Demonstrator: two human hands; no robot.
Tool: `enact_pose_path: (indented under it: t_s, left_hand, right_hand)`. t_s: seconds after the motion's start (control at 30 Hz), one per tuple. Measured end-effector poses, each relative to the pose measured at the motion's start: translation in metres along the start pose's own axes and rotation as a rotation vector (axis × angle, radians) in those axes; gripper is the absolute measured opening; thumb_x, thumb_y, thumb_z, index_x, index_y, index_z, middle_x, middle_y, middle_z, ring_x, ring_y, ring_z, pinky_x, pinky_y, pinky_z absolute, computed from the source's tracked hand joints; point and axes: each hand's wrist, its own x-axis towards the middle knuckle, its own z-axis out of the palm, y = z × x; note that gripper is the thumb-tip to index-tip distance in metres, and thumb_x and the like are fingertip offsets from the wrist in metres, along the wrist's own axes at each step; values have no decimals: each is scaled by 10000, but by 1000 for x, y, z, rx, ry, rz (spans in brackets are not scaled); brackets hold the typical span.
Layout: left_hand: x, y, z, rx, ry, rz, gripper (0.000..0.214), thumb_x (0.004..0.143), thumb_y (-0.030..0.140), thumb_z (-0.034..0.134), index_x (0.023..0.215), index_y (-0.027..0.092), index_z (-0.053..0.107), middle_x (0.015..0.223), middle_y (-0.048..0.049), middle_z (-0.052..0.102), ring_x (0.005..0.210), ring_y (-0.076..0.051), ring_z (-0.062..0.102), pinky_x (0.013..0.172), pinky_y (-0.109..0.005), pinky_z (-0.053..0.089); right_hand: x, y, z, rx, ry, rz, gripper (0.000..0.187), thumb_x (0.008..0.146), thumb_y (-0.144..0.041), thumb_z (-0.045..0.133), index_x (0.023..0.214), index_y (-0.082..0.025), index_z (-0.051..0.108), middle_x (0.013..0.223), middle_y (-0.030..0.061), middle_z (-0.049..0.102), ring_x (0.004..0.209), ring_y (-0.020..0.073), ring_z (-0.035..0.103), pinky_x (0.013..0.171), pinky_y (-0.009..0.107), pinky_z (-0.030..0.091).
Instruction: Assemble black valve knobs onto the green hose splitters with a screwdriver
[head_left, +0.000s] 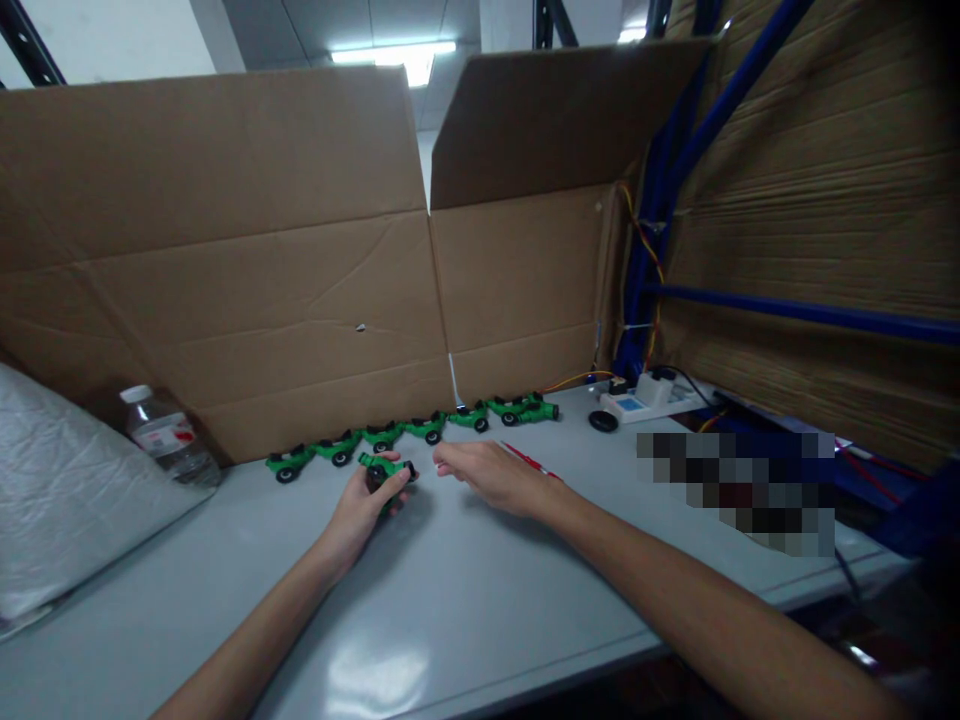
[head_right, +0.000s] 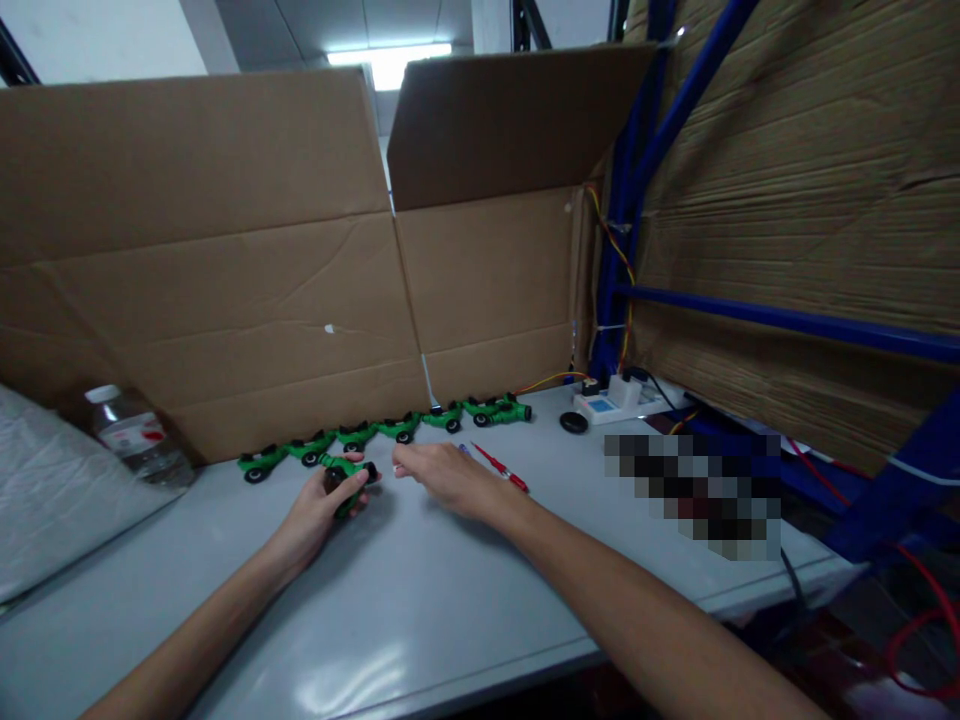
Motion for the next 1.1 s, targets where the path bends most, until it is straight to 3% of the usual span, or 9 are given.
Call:
enact_pose_path:
  t_s: [0.27,0.5,0.63,0.8,0.9,1.1]
  left_hand:
    - [-4,1,3,29,-27,-16,674,776,532,871,1258,170,571,984,-66,746,735,-160,662,617,-257,483]
    - [-2,-1,1,51,-49,7,635,807,521,854,1265,173,585,986,-73,749,744,-169,669,665,-274,502]
    - [-4,2,3,66,-40,-4,659,800,538,850,1270,166,574,958,-66,743,720,-164,653,629,-264,479]
    - [-6,5,6,48,-36,-6,672,776,540,866,1249,172,564,974,-50,727,746,-164,653,631,-262,489]
    - [-5,5,5,47,-26,-5,677,765,542,875,1245,177,566,975,-48,733,742,-166,659,623,-260,483]
    - [-2,1,2,32,-25,8,682,748,545,888,1237,181,582,971,-57,745,705,-165,661,626,-262,478]
  right_hand:
    - [0,-1,2,-65,47,-6,150,1064,-129,478,1012,-204,598,1027,61,703,909,192,625,765,273,394]
    - [0,-7,1,-114,54,62,152,1095,-199,453,1053,-231,596,1025,50,729,839,186,622,717,268,349]
    - [0,-2,1,-123,71,28,155,1091,-176,462,1053,-220,605,1042,56,735,848,182,616,712,268,335]
    - [2,0,5,-147,101,46,158,1112,-233,460,1053,-217,606,1030,62,717,874,187,608,746,274,364]
    - [3,1,7,-145,151,30,166,1105,-185,440,1125,-211,603,1100,84,691,993,206,612,831,290,414]
    - [1,5,10,-150,147,-16,518,963,48,404,1375,-228,554,1241,97,641,1159,222,580,967,341,464]
